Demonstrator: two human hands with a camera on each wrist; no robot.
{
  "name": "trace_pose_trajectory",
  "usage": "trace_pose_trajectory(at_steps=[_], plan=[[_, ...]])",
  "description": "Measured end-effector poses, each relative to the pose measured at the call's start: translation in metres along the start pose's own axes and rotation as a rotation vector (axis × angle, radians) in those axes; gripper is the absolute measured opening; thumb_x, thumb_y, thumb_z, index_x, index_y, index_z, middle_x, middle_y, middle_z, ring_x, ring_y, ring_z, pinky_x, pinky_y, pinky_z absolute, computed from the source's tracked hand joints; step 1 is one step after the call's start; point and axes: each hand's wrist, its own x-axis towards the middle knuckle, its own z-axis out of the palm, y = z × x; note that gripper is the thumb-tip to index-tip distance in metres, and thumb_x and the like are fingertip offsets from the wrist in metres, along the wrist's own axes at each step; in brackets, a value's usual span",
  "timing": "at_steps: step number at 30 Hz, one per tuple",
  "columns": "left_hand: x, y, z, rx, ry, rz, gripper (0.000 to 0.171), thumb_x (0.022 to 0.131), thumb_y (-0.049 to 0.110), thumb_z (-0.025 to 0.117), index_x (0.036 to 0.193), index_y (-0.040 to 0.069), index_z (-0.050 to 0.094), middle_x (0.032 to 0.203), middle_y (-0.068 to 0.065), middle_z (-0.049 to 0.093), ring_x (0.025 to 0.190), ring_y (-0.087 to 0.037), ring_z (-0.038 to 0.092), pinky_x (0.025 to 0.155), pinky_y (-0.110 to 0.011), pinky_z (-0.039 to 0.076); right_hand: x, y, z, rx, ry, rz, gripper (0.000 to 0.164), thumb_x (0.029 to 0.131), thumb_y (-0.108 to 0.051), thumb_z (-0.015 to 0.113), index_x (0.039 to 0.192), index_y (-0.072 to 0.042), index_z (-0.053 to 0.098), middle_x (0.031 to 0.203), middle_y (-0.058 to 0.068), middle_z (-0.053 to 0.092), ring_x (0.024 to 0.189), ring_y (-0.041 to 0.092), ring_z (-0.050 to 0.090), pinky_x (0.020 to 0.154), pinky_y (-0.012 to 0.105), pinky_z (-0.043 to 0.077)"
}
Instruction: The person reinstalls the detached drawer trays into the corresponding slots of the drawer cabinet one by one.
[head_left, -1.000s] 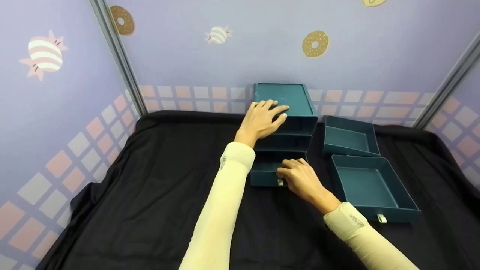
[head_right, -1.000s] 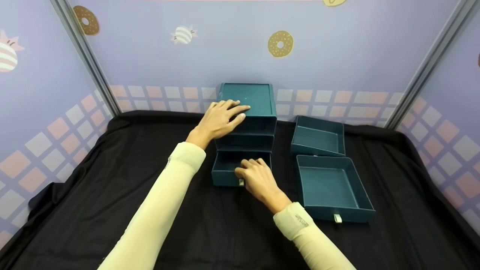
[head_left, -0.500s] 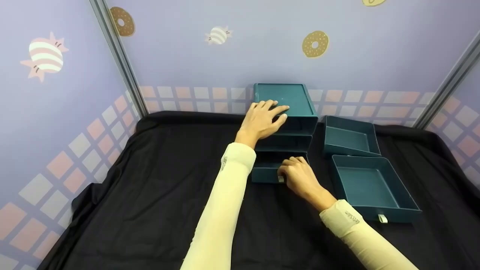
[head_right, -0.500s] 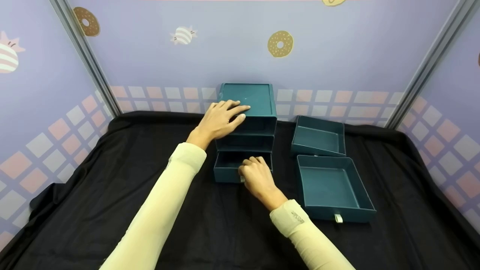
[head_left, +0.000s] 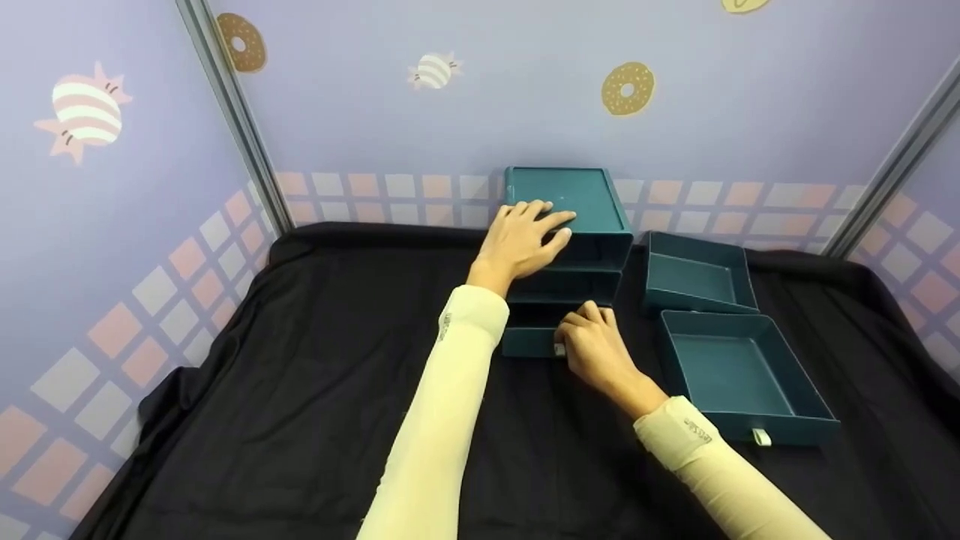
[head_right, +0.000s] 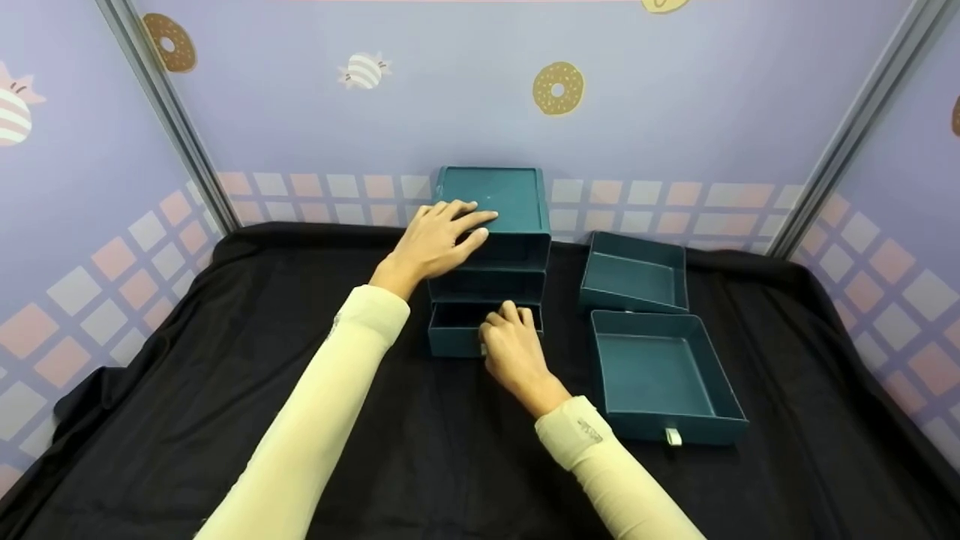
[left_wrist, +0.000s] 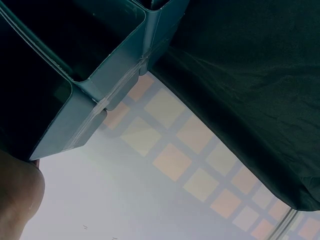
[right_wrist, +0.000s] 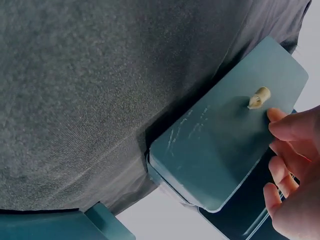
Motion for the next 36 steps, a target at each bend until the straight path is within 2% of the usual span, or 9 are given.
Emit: trace_pose_trajectory(at_steps=[9,17,22,29,36], plan=[[0.001,0.001,0.000,0.021,-0.007,0.004,0.052,0.114,0.056,0.030,0.163,0.043,0.041,0.168,0.002,0.041,0.152,-0.024,0.039,0.125,-0.045,0.028,0.001,0.000,0.005,-0.006,-0.014,0.034,0.011,0.094,-0.001,0.068,0.092,-0.005,0.078,0.101,0.010,0.074,0.096,0.033,0.051,0.083,0.052,0.039],[0.000,0.001,0.000,-0.002,-0.005,0.008,0.052,0.114,0.056,0.031,0.163,0.042,0.042,0.167,0.001,0.041,0.153,-0.025,0.038,0.126,-0.045,0.028,0.001,0.000,0.005,0.014,-0.038,0.068,0.007,0.095,-0.006,0.071,0.097,-0.002,0.076,0.113,0.012,0.071,0.104,0.036,0.053,0.086,0.055,0.040],[0.000,0.000,0.000,0.001,0.000,0.005,0.051,0.114,0.055,0.032,0.163,0.042,0.043,0.167,0.001,0.041,0.153,-0.025,0.039,0.126,-0.045,0.028,0.000,-0.001,0.007,0.019,-0.059,0.078,0.021,0.092,-0.005,0.074,0.112,0.003,0.074,0.130,0.019,0.059,0.112,0.041,0.052,0.087,0.056,0.041],[-0.001,-0.001,0.001,-0.007,0.005,0.010,0.051,0.114,0.055,0.033,0.163,0.041,0.043,0.167,0.000,0.042,0.152,-0.025,0.039,0.126,-0.045,0.028,-0.001,-0.004,0.010,-0.014,-0.078,0.065,0.026,0.093,-0.002,0.070,0.118,0.006,0.070,0.117,0.019,0.050,0.100,0.040,0.048,0.076,0.051,0.043],[0.001,0.001,0.000,-0.003,0.006,0.013,0.051,0.114,0.054,0.033,0.163,0.041,0.043,0.167,0.000,0.042,0.152,-0.025,0.039,0.126,-0.045,0.028,-0.004,-0.008,0.010,-0.028,-0.164,0.078,0.035,0.099,-0.004,0.067,0.132,0.007,0.063,0.126,0.022,0.051,0.107,0.042,0.049,0.082,0.055,0.046]])
